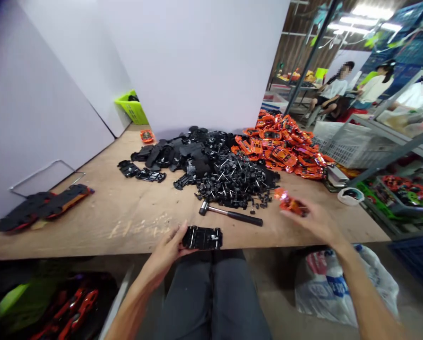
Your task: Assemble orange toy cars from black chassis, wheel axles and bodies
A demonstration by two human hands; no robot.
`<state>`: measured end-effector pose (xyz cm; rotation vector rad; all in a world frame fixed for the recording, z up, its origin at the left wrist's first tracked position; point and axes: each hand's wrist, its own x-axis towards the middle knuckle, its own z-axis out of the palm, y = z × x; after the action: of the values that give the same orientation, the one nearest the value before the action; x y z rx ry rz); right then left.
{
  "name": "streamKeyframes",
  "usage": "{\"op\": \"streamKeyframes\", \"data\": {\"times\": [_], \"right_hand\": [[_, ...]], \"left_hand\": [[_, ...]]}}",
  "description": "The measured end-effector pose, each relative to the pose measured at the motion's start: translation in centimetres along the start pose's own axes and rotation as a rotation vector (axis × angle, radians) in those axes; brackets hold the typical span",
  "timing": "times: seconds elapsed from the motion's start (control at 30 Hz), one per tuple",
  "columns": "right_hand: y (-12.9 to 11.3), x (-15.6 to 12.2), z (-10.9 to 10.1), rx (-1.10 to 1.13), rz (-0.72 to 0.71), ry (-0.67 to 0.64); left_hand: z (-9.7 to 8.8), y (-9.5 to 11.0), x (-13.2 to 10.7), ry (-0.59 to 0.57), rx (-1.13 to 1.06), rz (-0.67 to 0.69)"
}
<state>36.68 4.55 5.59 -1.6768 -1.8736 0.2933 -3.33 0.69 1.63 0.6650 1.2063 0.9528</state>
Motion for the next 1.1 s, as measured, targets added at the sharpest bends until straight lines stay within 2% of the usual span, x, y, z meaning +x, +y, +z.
{"op": "streamKeyframes", "data": {"times": [0.03, 0.13, 0.17, 0.23, 0.33, 0.43, 0.67, 0.9, 1.1], "right_hand": [[-2.8, -0.5, 1.3, 0.048, -0.069, -0.154], [-10.6, -1.7, 6.4, 0.185, -0.336, -0.388], [-12.4, -1.9, 8.0, 0.215, -0.393, -0.412], [-14.4, -1.9, 10.7, 0.248, -0.468, -0.43], [-14.6, -1.4, 12.8, 0.237, -0.511, -0.443], [-14.4, -1.0, 13.3, 0.222, -0.513, -0.484], [-14.8, -1.0, 13.4, 0.165, -0.491, -0.541], [-15.2, -1.7, 13.4, -0.038, -0.501, -0.555], [-15.8, -0.3, 12.4, -0.083, -0.529, -0.702]], "left_hand": [[-0.1, 0.1, 0.0, -0.01, -0.013, -0.015], [-0.3, 0.0, 0.1, -0.029, -0.038, -0.028], [-0.3, -0.1, 0.1, -0.037, -0.045, -0.029], [-0.4, -0.3, 0.1, -0.057, -0.062, -0.029], [-0.5, -0.7, 0.1, -0.051, -0.057, -0.005], [-0.5, -0.9, 0.2, -0.036, -0.045, 0.006], [-0.6, -1.1, 0.6, -0.031, -0.113, -0.048], [-0.4, -1.0, 0.6, 0.018, -0.088, -0.076], [-0.1, -1.5, 0.4, 0.051, -0.103, -0.088]]}}
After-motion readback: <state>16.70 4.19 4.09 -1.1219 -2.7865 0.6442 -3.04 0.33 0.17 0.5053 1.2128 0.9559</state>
